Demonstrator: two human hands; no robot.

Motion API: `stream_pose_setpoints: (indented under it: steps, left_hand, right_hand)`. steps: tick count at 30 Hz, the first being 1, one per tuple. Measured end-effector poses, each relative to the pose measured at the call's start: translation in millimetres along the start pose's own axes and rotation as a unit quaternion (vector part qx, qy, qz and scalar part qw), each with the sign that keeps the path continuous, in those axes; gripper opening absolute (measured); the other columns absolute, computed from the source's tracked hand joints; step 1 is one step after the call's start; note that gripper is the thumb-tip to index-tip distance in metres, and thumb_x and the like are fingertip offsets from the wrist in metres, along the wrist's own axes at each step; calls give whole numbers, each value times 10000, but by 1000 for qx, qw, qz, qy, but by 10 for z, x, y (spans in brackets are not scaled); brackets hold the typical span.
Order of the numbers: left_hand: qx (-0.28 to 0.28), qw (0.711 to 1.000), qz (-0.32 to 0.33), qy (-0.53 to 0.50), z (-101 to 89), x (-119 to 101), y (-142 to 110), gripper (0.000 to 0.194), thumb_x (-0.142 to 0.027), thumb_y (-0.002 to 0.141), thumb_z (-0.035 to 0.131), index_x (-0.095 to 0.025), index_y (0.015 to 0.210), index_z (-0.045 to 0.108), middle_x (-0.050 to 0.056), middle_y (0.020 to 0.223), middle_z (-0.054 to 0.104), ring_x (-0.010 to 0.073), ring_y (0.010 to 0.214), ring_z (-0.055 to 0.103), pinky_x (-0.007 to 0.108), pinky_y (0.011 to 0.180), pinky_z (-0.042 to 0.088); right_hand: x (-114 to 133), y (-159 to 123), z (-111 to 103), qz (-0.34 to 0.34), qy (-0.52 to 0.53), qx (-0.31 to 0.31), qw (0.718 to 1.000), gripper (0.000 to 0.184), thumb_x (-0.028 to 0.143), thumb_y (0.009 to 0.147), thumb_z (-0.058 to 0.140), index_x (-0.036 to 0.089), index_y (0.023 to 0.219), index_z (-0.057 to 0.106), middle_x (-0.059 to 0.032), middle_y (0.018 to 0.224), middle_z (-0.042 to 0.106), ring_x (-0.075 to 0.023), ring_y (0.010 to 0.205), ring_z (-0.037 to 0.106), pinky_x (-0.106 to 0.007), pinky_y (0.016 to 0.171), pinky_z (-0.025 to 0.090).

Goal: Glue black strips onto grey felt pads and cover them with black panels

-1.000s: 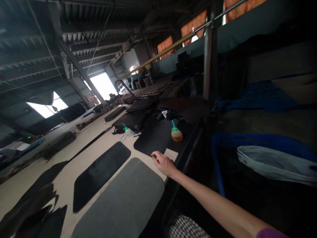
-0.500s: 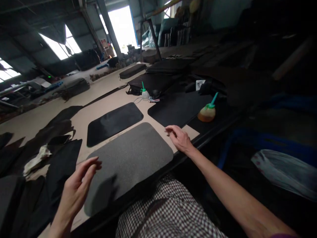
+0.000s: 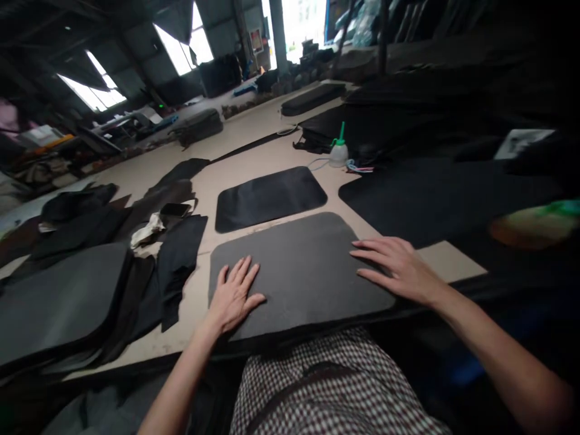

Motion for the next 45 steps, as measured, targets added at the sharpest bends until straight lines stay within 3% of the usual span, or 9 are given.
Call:
stream_pose_setpoints:
  steps: [2,5,10,19,23,27,32,38,45]
  left_hand:
    - [-19,1000,-3,-11,-131,-177,-10,757,-676,936,368,-251,1555,271,133,1628,260,306,1489,272,572,1184,223]
    - [-31,995,84,-50,-282,-724,-84,908,-793,869,273,-213,1567,229,112,1645,207,276,1511,219,540,1216,202]
    - [-47,991,125,-31,-219,-1308,-254,889,-748,901,187,-155,1563,225,68,1653,186,226,1533,137,490,1239,209]
    - [-44,988,122,-88,-74,-1030,-383,644,-459,987,454,-167,1537,291,104,1594,346,244,1468,331,493,1164,345]
    - [-94,987,94,-89,-39,-807,-530,476,-247,994,490,-184,1461,424,105,1504,490,249,1397,447,488,1113,390]
    - [-134,979,89,-123,-66,-715,-600,337,-266,979,540,-198,1308,559,99,1420,581,254,1354,497,481,1070,426]
    - [-138,972,89,-166,-101,-694,-590,314,-253,967,565,-230,1280,567,91,1395,601,242,1343,507,483,1049,445]
    - [-159,966,64,-195,-152,-695,-519,275,-213,969,557,-243,1240,586,75,1326,650,223,1290,554,462,1039,452]
    - [-148,970,48,-189,-198,-686,-437,211,-241,979,541,-240,1176,618,52,1243,693,212,1229,600,414,980,495]
  right_hand:
    - [-35,-2,43,-10,-2,-2,1000,447,594,948,517,354,1310,622,-70,1367,593,-299,1266,524,-549,1045,371]
    - [-77,-6,82,-21,0,-15,1000,465,634,932,494,402,1317,609,-82,1374,590,-303,1255,534,-538,1013,376]
    - [-157,-21,152,-21,8,-8,1000,518,690,898,454,488,1369,533,-45,1400,579,-300,1249,538,-536,1001,380]
    - [-73,21,93,-17,-15,27,999,419,581,963,501,362,1301,618,-53,1385,581,-288,1265,521,-529,1016,405]
    - [-13,73,45,1,-43,60,997,406,558,945,559,335,1269,659,-70,1453,494,-326,1339,436,-564,1035,419]
    - [101,133,-75,35,-67,46,996,401,528,912,629,290,1233,669,-96,1496,431,-366,1363,392,-593,1019,433]
    - [681,141,-256,38,38,19,998,311,373,1000,520,282,1285,604,-71,1387,553,-281,1293,504,-518,1070,444]
    - [1648,99,-45,-59,147,112,981,344,364,1005,528,297,1340,573,-63,1335,597,-250,1248,535,-468,1045,464]
    - [1772,114,202,-90,113,89,986,277,157,999,485,213,1230,628,-82,1178,656,-219,1090,576,-405,911,483]
Point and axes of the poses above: each hand's wrist, its own y-axis towards the middle knuckle, its own z-axis out of the palm, x = y × z, the point moved 7 cm from there along y, towards the middle knuckle
